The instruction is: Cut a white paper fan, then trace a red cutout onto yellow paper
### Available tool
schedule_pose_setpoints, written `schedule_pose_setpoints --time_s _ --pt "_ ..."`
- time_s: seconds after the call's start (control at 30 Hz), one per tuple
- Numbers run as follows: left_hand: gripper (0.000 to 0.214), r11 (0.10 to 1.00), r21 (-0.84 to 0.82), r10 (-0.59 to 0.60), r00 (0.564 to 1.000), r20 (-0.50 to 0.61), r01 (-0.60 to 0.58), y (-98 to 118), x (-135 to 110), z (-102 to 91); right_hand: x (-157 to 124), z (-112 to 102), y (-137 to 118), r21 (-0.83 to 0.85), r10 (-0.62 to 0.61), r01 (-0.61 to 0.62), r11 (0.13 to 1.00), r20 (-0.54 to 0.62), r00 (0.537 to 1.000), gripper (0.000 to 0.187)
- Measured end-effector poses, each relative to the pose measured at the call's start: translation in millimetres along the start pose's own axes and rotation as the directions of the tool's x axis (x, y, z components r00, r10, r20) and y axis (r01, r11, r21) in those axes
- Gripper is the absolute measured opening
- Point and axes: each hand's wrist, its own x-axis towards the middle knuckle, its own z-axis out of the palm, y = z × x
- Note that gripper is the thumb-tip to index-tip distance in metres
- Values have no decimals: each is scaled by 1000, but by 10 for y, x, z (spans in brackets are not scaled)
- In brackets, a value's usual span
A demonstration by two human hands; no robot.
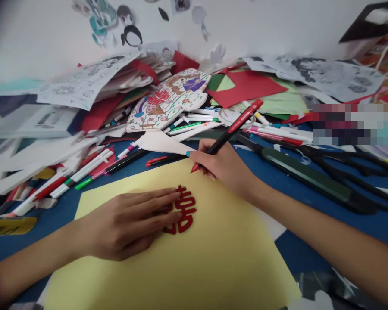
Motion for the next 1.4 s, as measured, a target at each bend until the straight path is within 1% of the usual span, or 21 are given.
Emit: schedule_pose_setpoints --time_s 0.2,0.3,0.7,0.83,0.97,1.13,1.4 --pt "35 1000 2 -15 1000 2 15 -3 -3 6 -113 7 -42 -165 -85 100 981 95 992 30" --pt "34 1000 10 -16 1000 -6 16 -1 3 6 -130 19 -46 -231 -84 114 966 134 987 29" --pt "34 1000 -9 -25 1000 -5 25 0 -6 3 -194 38 -67 -352 -106 171 920 197 975 29" --pt "34 1000 -4 -30 1000 -8 30 4 -5 3 -193 40 -70 -359 -109 182 915 215 971 28" --pt "33 1000 -3 -30 1000 -4 30 7 3 -2 -183 48 -67 -363 -75 152 919 217 973 27" --pt "32 1000 -1 -23 1000 -10 23 12 14 -4 -193 50 -63 -371 -64 142 918 214 975 28" --pt "33 1000 6 -28 1000 -10 28 16 16 0 -216 76 -94 -325 -57 130 937 225 973 27"
